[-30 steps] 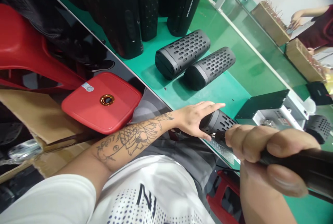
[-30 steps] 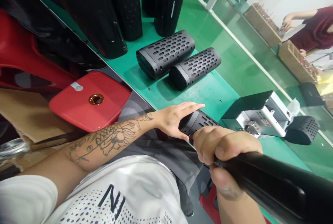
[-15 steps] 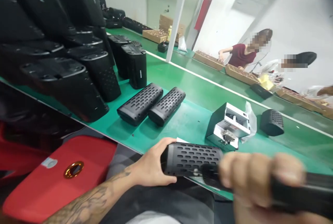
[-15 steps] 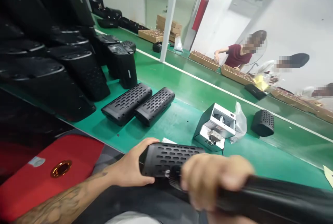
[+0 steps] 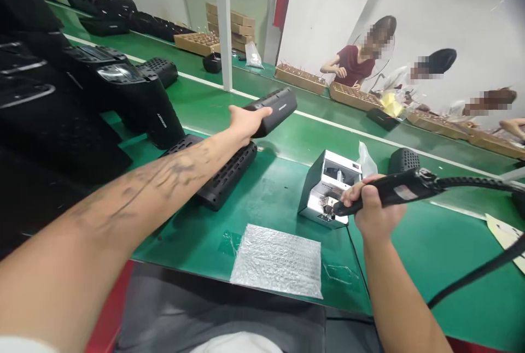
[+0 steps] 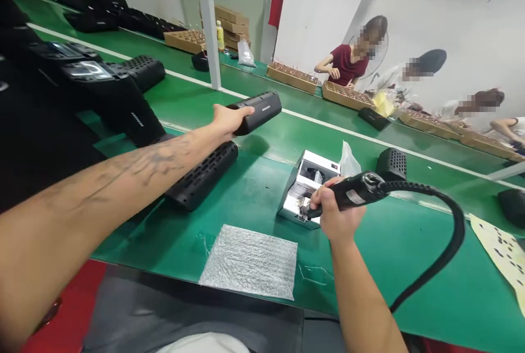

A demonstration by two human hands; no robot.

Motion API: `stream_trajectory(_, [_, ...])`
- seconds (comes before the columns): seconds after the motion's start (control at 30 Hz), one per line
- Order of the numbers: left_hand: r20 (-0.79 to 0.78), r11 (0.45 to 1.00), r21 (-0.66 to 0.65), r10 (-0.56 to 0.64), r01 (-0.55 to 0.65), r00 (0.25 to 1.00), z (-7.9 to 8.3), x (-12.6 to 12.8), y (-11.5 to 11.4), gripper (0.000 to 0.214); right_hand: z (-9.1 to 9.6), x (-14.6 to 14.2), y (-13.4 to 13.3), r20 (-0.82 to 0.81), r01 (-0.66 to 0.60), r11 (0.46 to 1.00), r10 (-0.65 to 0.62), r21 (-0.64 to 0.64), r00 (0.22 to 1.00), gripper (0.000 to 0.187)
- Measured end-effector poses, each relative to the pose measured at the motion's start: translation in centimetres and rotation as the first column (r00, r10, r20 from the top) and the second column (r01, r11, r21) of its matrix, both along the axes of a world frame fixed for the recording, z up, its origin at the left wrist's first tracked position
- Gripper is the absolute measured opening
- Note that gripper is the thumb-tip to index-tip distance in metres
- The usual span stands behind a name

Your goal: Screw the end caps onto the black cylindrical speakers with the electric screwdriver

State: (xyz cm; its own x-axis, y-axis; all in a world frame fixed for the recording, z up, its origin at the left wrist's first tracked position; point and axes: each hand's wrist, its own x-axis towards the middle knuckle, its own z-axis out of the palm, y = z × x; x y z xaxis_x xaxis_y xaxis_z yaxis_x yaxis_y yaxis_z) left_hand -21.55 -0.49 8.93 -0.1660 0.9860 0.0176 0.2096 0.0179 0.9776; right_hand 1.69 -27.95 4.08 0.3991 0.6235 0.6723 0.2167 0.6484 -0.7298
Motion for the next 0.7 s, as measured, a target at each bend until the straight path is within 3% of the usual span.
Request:
stream_trajectory(0.07, [-0.083,0.998,-0.065,-0.026,0.021,0.996,-0.5,4.4,3.2,0.101,-0.6,-0.1,-0.1,0.012,-0.026,1.0,0.026,-0.002,1.0,0.026])
stream_trajectory(0.17, [-0.221,0.99,-0.121,-0.099,0.073,0.97,-2.6,8.9,5.2,0.106,-0.7,-0.3,-0.6,0.008,-0.018,1.0,0.018,0.012,1.0,0.022])
stream_trajectory(0.27, [-0.386,0.979,-0.132,-0.197,0.157,0.901,-4.5,10.8,5.2,0.112,-0.6,-0.6,-1.0,-0.005,0.004,1.0,-0.003,0.024,1.0,0.022])
stream_trajectory(0.33, [-0.494,0.961,-0.16,-0.276,0.226,0.824,-5.0,10.6,5.0,0.114,-0.5,-0.8,-1.2,-0.018,-0.003,1.0,0.003,0.012,1.0,0.023])
stream_trajectory(0.4, [-0.596,0.93,-0.217,-0.367,0.297,0.714,-4.6,9.1,4.6,0.114,-0.3,-0.9,-1.6,-0.041,-0.022,1.0,0.021,-0.009,0.999,0.025])
stream_trajectory(0.5, [-0.744,0.886,-0.286,-0.445,0.364,0.498,-2.7,4.5,3.4,0.111,0.3,-1.1,-2.4,-0.095,-0.049,0.999,0.046,-0.024,0.994,0.029])
stream_trajectory(0.6, [-0.855,0.884,-0.326,-0.426,0.335,0.294,-1.1,-1.4,0.5,0.114,1.0,-1.1,-3.3,-0.143,-0.05,0.999,0.048,-0.012,0.989,0.031])
stream_trajectory(0.7, [-0.885,0.88,-0.389,-0.439,0.272,0.156,-1.3,-6.2,-3.5,0.137,1.7,-1.4,-3.9,-0.166,-0.026,1.0,0.028,0.017,0.986,0.032])
